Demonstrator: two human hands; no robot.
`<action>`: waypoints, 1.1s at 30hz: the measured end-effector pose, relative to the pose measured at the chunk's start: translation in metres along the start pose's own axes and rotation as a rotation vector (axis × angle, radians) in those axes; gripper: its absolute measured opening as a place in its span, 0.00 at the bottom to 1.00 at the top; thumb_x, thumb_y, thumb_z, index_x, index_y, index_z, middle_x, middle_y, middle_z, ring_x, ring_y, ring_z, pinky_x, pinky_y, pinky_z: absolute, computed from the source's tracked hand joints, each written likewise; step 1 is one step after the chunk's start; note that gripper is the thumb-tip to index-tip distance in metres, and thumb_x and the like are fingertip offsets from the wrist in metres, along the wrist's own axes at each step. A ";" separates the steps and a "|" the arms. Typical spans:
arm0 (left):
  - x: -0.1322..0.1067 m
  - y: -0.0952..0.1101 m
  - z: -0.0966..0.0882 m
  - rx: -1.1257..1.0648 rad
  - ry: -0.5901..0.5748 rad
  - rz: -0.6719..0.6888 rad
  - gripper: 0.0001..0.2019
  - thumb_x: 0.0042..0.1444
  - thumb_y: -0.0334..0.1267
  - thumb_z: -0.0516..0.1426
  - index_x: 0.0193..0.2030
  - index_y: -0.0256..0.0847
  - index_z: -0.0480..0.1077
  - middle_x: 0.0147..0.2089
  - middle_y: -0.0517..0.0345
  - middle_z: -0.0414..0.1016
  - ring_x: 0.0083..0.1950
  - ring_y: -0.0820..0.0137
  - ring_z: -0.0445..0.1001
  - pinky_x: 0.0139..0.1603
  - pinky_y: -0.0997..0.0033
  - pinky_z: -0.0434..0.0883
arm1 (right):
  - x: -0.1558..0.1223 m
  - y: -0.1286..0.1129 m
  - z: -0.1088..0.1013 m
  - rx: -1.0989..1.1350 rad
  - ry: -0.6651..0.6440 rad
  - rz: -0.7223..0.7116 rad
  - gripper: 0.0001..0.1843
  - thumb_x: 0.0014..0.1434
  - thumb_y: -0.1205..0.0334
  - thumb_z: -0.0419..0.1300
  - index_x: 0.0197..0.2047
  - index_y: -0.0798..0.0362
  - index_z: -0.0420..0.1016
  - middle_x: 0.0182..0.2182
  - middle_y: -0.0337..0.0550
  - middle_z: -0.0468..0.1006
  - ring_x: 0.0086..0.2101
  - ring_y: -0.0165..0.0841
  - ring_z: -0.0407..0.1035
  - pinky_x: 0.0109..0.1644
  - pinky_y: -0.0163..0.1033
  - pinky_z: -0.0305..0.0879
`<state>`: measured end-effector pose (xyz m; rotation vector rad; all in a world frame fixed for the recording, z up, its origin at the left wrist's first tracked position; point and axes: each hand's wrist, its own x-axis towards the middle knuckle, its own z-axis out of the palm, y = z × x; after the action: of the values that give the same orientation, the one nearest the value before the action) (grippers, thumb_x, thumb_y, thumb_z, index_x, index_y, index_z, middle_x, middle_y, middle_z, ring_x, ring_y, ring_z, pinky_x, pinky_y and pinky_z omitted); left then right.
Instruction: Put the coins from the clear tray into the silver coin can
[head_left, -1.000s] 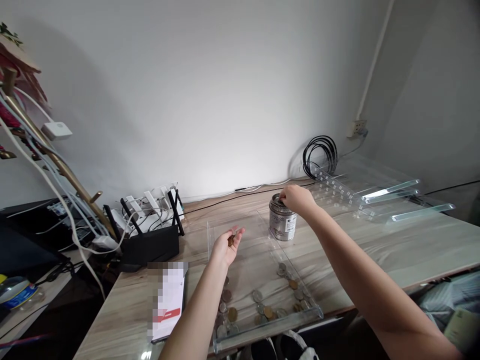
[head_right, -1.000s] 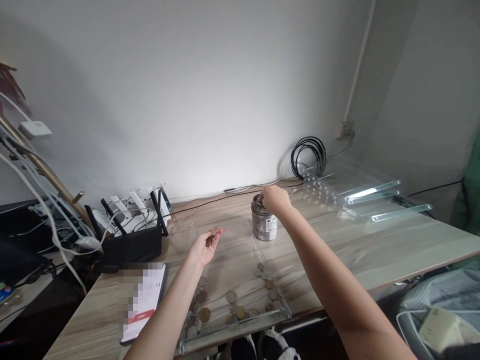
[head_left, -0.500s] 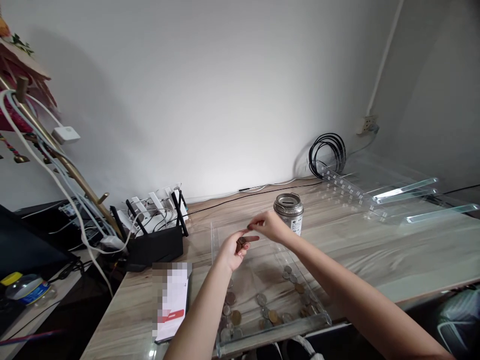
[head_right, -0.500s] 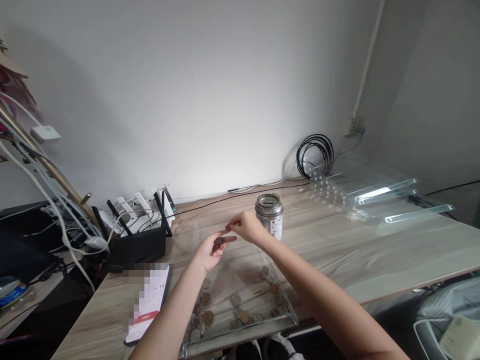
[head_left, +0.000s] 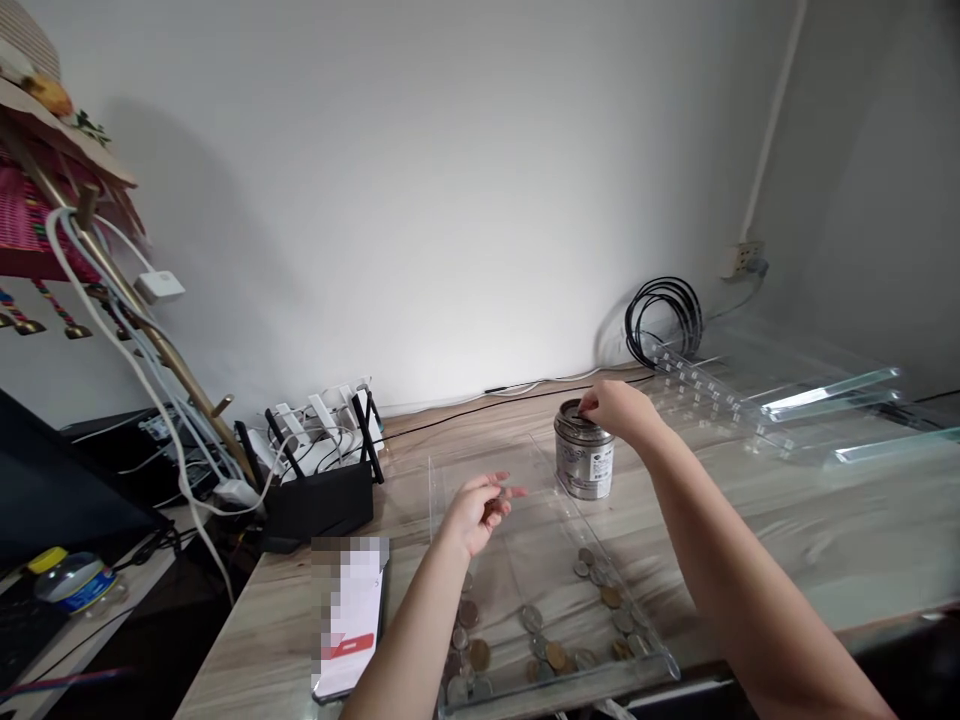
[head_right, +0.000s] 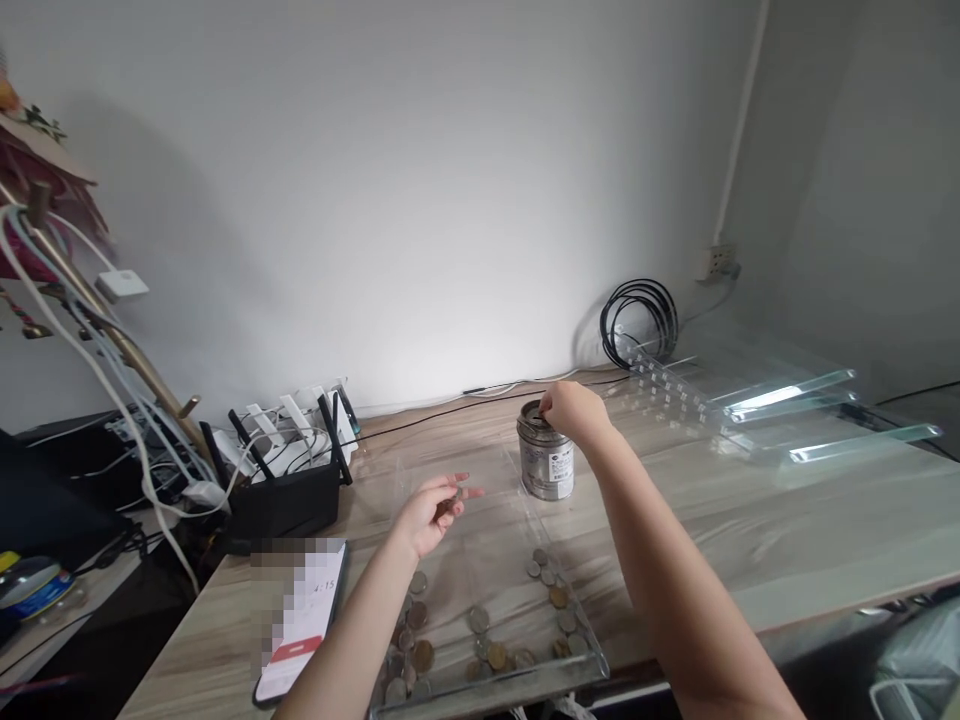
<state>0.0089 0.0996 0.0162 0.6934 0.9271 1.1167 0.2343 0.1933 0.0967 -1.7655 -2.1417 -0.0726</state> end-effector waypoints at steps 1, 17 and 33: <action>0.000 -0.001 0.000 0.017 -0.016 0.012 0.10 0.46 0.24 0.50 0.37 0.32 0.64 0.31 0.43 0.74 0.16 0.83 0.60 0.12 0.84 0.45 | -0.004 -0.005 0.002 0.014 0.084 -0.007 0.13 0.48 0.65 0.52 0.32 0.51 0.77 0.31 0.45 0.76 0.35 0.35 0.67 0.34 0.35 0.59; 0.000 0.002 0.003 -0.085 0.022 -0.094 0.09 0.51 0.31 0.48 0.38 0.31 0.65 0.27 0.48 0.72 0.14 0.83 0.55 0.11 0.83 0.41 | -0.040 -0.064 0.039 0.525 0.181 -0.341 0.10 0.51 0.63 0.53 0.31 0.48 0.76 0.29 0.37 0.77 0.31 0.31 0.68 0.35 0.34 0.62; -0.004 0.001 0.003 0.077 -0.058 0.008 0.13 0.52 0.26 0.46 0.45 0.33 0.59 0.34 0.45 0.74 0.13 0.85 0.51 0.11 0.84 0.41 | -0.013 0.004 0.023 0.264 0.256 -0.015 0.11 0.45 0.61 0.55 0.30 0.49 0.78 0.28 0.41 0.77 0.34 0.33 0.68 0.32 0.33 0.59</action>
<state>0.0104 0.0961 0.0199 0.7889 0.9222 1.0670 0.2342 0.1877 0.0703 -1.5022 -1.8870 -0.0173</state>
